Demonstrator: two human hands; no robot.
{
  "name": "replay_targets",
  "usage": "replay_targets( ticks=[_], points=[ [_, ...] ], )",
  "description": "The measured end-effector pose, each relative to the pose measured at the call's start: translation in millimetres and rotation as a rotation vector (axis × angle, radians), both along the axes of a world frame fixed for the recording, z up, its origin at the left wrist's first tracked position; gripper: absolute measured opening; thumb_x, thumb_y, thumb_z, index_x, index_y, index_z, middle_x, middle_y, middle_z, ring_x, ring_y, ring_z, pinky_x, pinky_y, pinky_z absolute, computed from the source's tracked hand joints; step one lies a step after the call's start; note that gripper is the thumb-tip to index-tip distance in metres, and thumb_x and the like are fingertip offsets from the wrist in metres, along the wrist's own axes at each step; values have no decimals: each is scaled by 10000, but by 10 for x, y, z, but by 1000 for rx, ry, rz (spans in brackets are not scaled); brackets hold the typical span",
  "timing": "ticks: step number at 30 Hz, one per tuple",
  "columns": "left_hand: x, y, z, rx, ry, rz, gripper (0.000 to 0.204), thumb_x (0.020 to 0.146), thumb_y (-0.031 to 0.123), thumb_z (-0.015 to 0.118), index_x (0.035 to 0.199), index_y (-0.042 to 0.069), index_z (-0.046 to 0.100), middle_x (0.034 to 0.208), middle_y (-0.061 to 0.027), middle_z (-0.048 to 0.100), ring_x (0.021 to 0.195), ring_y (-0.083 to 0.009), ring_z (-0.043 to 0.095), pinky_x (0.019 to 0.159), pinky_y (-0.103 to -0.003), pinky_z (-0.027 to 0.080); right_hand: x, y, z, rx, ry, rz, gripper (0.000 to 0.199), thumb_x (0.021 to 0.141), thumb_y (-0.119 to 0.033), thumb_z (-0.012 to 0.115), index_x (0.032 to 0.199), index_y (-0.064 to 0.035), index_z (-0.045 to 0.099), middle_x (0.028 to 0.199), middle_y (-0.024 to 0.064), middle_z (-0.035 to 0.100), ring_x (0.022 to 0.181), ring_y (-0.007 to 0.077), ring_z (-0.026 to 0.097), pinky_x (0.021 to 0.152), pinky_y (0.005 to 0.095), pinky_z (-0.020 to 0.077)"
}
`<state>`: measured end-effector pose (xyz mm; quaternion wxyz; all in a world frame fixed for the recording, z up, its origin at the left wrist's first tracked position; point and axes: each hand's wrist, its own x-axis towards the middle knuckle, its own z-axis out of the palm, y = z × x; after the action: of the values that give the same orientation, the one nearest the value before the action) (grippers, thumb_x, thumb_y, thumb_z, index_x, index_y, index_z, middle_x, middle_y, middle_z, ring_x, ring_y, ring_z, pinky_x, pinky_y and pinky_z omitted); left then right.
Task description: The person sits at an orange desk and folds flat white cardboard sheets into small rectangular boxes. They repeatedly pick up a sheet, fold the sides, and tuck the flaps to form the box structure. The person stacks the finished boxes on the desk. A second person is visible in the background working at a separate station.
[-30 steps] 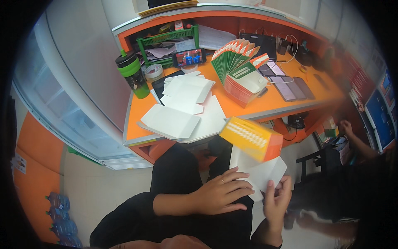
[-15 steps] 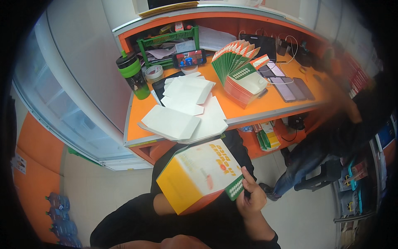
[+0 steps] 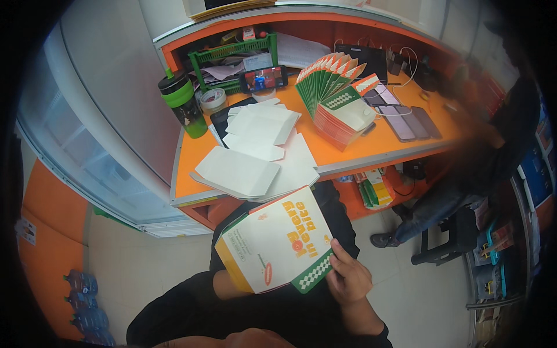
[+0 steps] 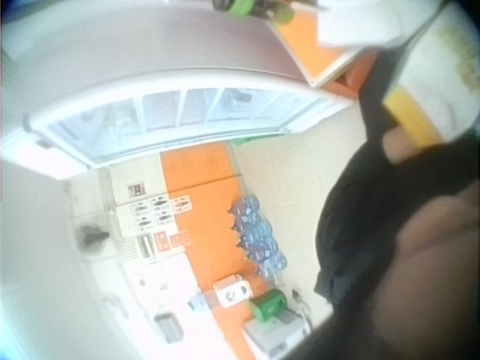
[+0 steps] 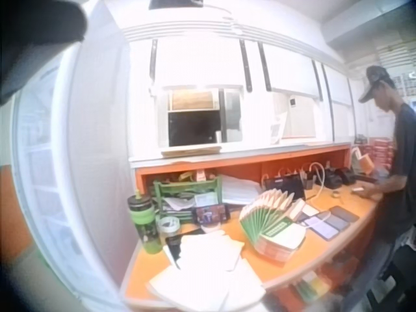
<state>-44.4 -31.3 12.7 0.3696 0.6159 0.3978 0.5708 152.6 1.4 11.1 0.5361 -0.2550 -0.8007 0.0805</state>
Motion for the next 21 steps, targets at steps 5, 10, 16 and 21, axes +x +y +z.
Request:
replay_targets(
  ticks=[5, 10, 16, 21],
  points=[
    [-51, -39, 15, -15, -9, -3, 266, 865, 236, 752, 1074, 76, 710, 1072, -70, 691, 993, -258, 633, 906, -420, 475, -9, 60, 28, 69, -44, 55, 280, 676, 125, 762, 898, 32, 621, 1082, 313, 699, 922, 346, 750, 800, 336, 592],
    [-44, -57, -14, -23, -15, -2, 257, 865, 239, 755, 1062, 80, 715, 1059, -68, 698, 974, -252, 637, 903, -418, 475, 39, 49, -9, -2, 3, 38, 252, 680, 129, 755, 877, 35, 630, 1091, 312, 697, 953, 339, 743, 826, 351, 591],
    [-21, -56, 5, -26, -6, -1, 247, 864, 244, 758, 1048, 84, 722, 1044, -65, 706, 952, -244, 641, 899, -414, 475, 127, 80, 30, -34, 46, 107, 279, 645, 27, 837, 871, 17, 673, 1083, 258, 719, 834, 280, 744, 702, 303, 583],
    [16, -14, 8, -20, 9, -7, 238, 863, 247, 761, 1037, 88, 728, 1031, -63, 714, 934, -237, 644, 895, -412, 475, 239, 103, 38, -129, -13, 200, 263, 724, -72, 863, 898, 48, 707, 1132, 296, 689, 952, 318, 735, 810, 343, 595]
  ],
)
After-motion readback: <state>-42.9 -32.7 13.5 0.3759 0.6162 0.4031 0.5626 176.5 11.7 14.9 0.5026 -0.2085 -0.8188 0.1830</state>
